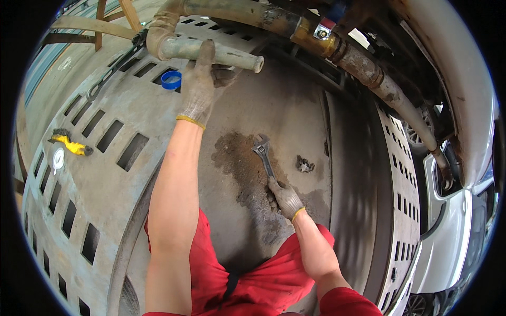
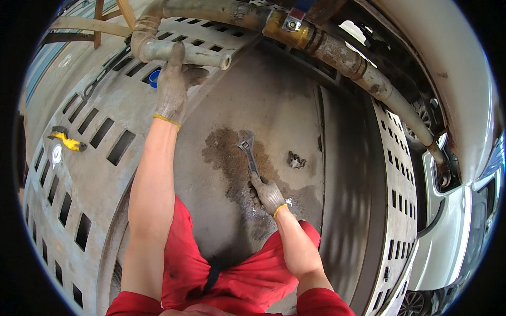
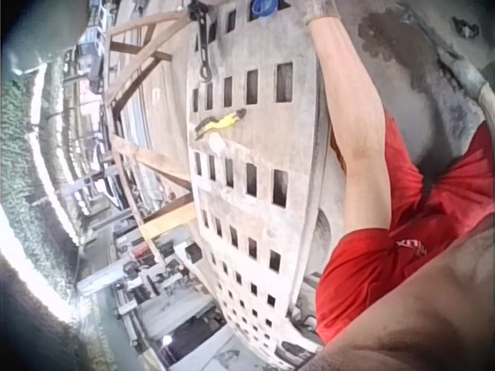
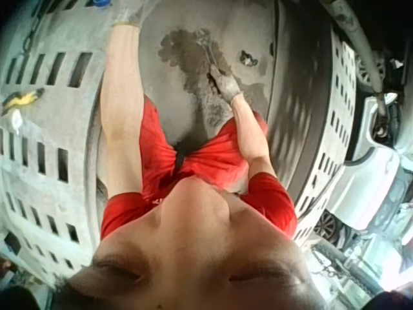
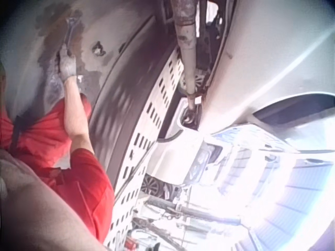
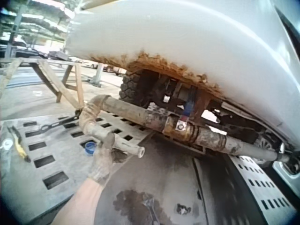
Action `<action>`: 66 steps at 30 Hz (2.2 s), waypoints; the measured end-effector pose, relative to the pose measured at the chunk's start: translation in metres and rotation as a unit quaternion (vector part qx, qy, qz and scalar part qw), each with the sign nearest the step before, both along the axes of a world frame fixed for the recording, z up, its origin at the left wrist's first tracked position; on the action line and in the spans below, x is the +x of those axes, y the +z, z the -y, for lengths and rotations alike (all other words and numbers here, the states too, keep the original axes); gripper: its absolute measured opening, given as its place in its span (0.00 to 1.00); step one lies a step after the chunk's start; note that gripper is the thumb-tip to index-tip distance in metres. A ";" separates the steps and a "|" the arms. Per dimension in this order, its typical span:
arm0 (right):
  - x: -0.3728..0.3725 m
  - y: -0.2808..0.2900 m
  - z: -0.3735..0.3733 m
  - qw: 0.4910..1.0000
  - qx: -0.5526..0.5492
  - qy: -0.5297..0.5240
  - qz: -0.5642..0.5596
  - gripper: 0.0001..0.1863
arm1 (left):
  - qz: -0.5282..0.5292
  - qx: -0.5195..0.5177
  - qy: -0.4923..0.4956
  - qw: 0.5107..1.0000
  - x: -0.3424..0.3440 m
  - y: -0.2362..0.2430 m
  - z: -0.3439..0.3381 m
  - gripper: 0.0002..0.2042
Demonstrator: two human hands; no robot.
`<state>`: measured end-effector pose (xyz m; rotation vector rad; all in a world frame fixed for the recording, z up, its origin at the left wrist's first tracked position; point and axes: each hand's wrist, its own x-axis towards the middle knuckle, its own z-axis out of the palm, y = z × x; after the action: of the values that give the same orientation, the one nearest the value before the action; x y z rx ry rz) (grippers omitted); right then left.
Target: The person is sitting on a metal grate floor under a white car, using a wrench and a pipe wrench to tighten bolts on a rusty exhaust pipe. They manipulate the tools to secure the exhaust components and briefly handle a roll of blue tape.
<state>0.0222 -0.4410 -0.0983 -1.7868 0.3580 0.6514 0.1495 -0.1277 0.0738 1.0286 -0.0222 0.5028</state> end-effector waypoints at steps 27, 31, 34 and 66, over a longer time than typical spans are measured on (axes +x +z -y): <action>0.003 0.014 -0.012 1.000 0.005 0.003 0.004 0.34 | -0.004 0.018 0.040 0.999 0.033 -0.045 -0.007 0.37; 0.005 0.008 -0.017 1.000 0.002 0.018 0.020 0.34 | -0.010 0.039 0.060 0.997 0.030 -0.041 -0.006 0.38; 0.005 0.005 -0.014 1.000 0.019 0.014 0.020 0.34 | -0.012 0.084 0.077 0.993 0.026 -0.037 0.004 0.38; 0.008 -0.003 -0.022 1.000 -0.006 0.017 0.025 0.31 | 0.034 0.053 0.055 0.997 0.006 -0.019 0.013 0.31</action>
<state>0.0303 -0.4191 -0.1013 -1.8205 0.2989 0.6284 0.1560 -0.1408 0.0548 1.1200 -0.0531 0.6423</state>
